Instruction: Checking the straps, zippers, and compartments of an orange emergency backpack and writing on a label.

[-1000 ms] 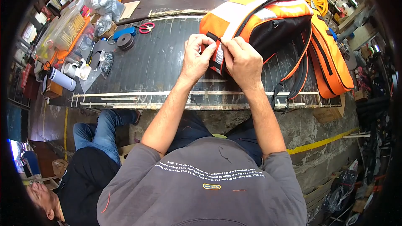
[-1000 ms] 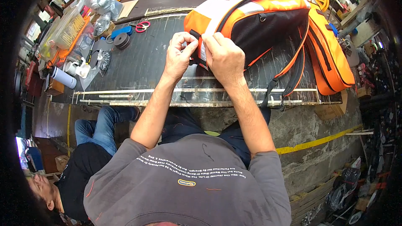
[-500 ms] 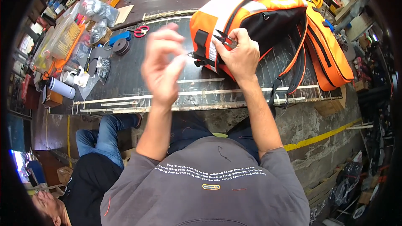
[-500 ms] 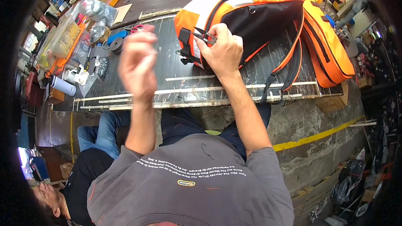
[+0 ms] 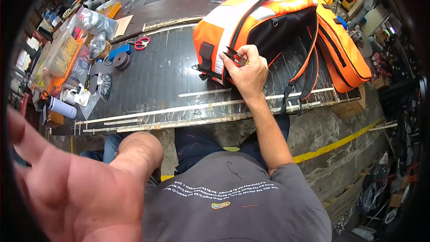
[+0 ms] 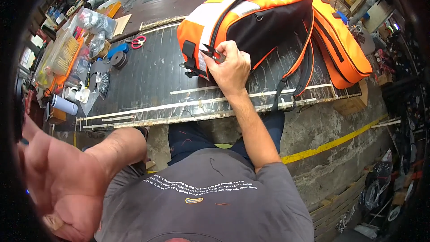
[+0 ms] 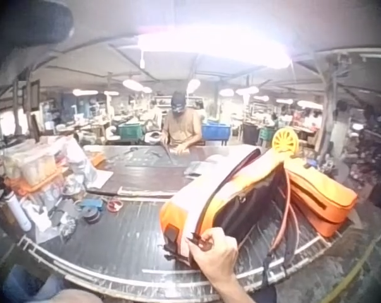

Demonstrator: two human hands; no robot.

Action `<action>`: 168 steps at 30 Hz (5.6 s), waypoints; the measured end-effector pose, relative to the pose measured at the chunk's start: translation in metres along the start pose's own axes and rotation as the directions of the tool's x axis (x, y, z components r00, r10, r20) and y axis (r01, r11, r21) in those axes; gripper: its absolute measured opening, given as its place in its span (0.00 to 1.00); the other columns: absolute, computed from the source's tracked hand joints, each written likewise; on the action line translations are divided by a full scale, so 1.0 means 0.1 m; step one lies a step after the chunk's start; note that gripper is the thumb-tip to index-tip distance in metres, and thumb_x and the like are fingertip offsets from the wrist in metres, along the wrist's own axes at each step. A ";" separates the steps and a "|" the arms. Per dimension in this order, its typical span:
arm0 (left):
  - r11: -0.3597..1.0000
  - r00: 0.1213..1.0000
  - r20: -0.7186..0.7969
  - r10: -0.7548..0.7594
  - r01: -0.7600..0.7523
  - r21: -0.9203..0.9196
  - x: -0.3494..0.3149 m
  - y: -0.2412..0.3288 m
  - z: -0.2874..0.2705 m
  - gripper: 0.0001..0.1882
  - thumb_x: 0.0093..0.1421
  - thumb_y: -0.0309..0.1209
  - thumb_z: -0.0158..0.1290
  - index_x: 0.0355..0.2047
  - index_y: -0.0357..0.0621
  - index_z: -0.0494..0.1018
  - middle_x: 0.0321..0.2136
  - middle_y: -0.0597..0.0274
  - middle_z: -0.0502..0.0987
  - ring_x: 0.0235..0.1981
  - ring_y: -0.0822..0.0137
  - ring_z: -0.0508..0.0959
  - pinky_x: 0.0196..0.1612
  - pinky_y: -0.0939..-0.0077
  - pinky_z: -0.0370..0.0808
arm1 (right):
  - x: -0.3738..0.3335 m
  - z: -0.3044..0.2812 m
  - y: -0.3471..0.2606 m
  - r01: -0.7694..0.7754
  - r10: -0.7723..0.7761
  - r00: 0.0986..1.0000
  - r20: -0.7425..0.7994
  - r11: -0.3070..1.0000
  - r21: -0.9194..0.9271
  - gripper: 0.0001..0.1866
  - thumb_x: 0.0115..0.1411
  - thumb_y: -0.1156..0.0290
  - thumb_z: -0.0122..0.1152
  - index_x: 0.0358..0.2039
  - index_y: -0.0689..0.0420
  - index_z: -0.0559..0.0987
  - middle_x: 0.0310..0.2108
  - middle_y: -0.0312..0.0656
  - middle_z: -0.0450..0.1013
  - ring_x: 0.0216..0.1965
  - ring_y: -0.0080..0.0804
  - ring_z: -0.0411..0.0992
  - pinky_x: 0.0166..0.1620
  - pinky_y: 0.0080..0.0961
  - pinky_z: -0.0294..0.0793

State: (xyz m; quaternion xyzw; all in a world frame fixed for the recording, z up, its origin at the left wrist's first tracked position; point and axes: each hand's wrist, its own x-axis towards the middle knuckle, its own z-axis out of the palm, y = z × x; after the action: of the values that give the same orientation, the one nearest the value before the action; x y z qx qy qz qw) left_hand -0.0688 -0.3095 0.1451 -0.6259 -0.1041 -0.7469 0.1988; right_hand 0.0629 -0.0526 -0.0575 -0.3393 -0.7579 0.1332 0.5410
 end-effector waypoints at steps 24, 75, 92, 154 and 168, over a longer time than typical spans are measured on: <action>0.999 0.999 -0.001 -0.043 0.043 -0.020 -0.07 -0.05 0.05 0.13 0.63 0.33 0.65 0.46 0.44 0.81 0.52 0.52 0.80 0.60 0.48 0.78 0.67 0.45 0.70 | -0.13 -0.43 0.16 -0.057 0.065 0.991 -0.115 0.995 0.078 0.25 0.50 0.58 0.91 0.33 0.53 0.78 0.25 0.36 0.77 0.27 0.38 0.74 0.36 0.39 0.74; 0.695 0.690 0.256 -0.677 0.484 0.532 -2.58 -1.31 -0.05 0.06 0.63 0.20 0.63 0.38 0.41 0.77 0.55 0.50 0.86 0.58 0.48 0.83 0.61 0.55 0.79 | -0.11 -0.79 -0.01 0.232 -0.197 0.863 0.466 0.972 -0.020 0.21 0.59 0.65 0.77 0.49 0.54 0.78 0.35 0.43 0.80 0.37 0.46 0.81 0.42 0.45 0.79; 0.627 0.614 0.179 -0.769 0.666 0.405 -2.68 -1.31 -0.11 0.04 0.63 0.23 0.65 0.36 0.41 0.80 0.58 0.49 0.85 0.61 0.53 0.83 0.65 0.57 0.78 | 0.00 -0.58 -0.02 0.435 -0.363 0.832 0.420 0.896 -0.086 0.08 0.60 0.74 0.74 0.37 0.55 0.82 0.33 0.44 0.82 0.34 0.47 0.83 0.38 0.41 0.81; -0.225 -0.303 0.051 -0.952 0.576 -0.786 -3.75 -1.04 0.44 0.06 0.68 0.24 0.61 0.35 0.49 0.76 0.38 0.66 0.84 0.18 0.77 0.66 0.28 0.75 0.67 | -1.10 -0.56 0.47 0.015 -0.016 0.993 0.120 1.000 0.012 0.17 0.61 0.65 0.81 0.45 0.54 0.82 0.33 0.41 0.82 0.34 0.46 0.78 0.43 0.42 0.74; -0.179 -0.104 0.147 -0.984 0.660 -0.730 -3.47 -0.96 0.38 0.09 0.78 0.36 0.59 0.41 0.45 0.79 0.36 0.67 0.82 0.19 0.77 0.69 0.33 0.77 0.69 | -0.21 -0.14 0.19 0.092 -0.093 0.995 -0.047 0.995 -0.036 0.26 0.53 0.58 0.88 0.33 0.53 0.73 0.25 0.37 0.70 0.26 0.42 0.71 0.42 0.44 0.69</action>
State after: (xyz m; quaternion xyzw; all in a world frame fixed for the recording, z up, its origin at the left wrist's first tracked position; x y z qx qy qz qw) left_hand -0.0283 -0.1498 -0.1771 -0.1694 -0.2098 -0.7702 -0.5780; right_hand 0.0867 -0.0545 -0.0780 -0.3160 -0.7616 0.0870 0.5591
